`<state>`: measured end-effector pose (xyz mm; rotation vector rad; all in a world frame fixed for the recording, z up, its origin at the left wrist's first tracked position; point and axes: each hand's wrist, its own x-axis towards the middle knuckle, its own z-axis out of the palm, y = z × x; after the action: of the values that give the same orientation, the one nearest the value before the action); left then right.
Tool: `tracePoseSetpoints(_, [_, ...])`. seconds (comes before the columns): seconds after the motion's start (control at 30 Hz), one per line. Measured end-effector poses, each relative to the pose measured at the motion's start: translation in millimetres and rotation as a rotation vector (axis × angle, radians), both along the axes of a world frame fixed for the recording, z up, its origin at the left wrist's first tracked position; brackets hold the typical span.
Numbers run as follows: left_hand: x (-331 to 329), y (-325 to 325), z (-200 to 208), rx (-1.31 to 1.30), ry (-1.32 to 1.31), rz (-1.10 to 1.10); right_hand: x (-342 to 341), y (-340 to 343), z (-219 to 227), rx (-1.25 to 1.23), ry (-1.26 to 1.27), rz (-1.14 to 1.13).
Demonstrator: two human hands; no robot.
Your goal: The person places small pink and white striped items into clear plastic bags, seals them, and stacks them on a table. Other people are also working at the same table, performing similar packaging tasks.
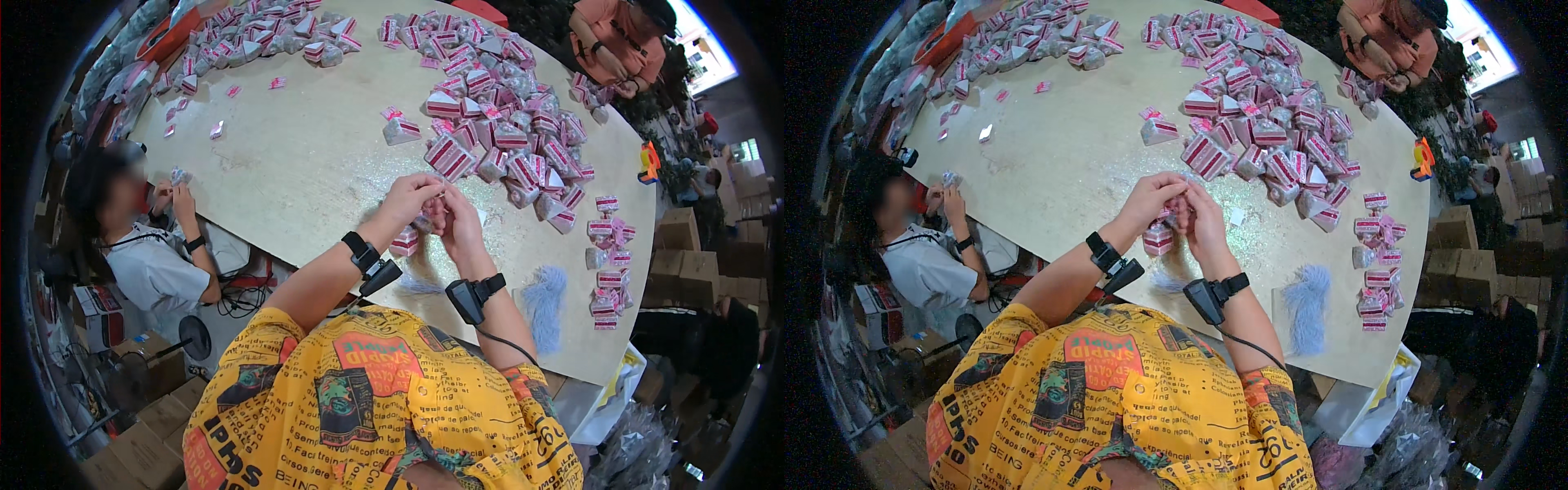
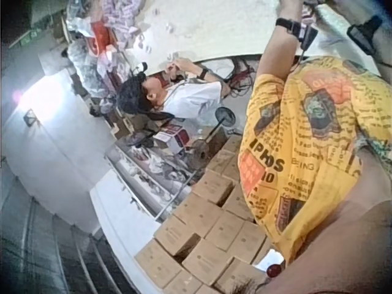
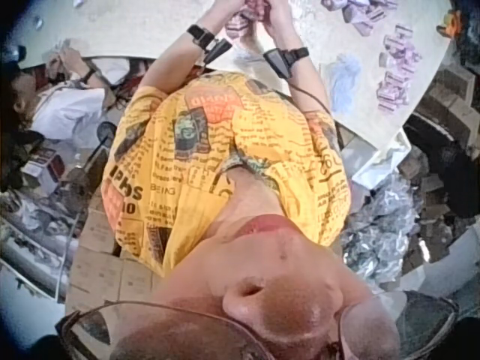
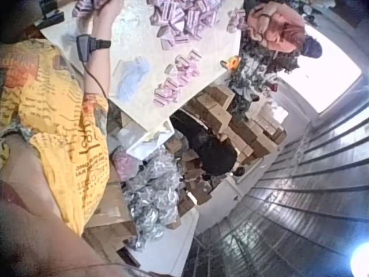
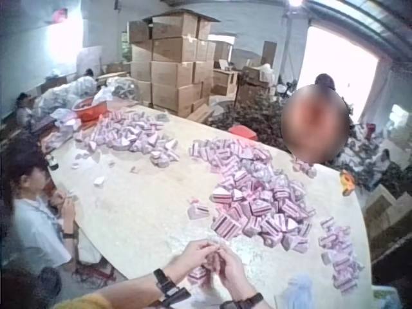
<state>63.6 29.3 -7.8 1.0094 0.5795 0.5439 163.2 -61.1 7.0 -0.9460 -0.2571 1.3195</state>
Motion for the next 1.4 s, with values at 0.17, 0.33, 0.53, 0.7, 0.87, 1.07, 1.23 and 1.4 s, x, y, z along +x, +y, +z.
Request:
tracePoseSetpoints(0.17, [0,-2,18,-0.361,-0.097,0.057,-22,0,13,0.073,0.162,-0.138])
tracePoseSetpoints(0.33, [-3,12,6,-0.301,-0.025,-0.076,-11,-1,-9,0.073,-0.317,-0.075])
tracePoseSetpoints(0.53, [-2,12,10,-0.072,0.079,-0.059,4,7,-16,-0.029,-0.914,-0.07])
tracePoseSetpoints(0.7, [-5,18,6,0.317,0.149,-0.188,17,6,8,-0.034,-1.241,-0.011])
tracePoseSetpoints(0.87, [-12,16,17,-0.062,0.084,-0.105,22,18,18,0.058,-1.265,-0.044])
tracePoseSetpoints(1.07, [-8,18,50,0.024,-0.05,0.121,65,5,94,0.223,-0.041,-0.132])
tracePoseSetpoints(1.23, [-9,18,73,0.105,-0.029,0.139,160,-60,203,0.44,-0.701,-0.377])
tracePoseSetpoints(1.4, [-22,19,61,0.085,0.016,0.256,278,-146,265,0.694,-0.85,-0.583])
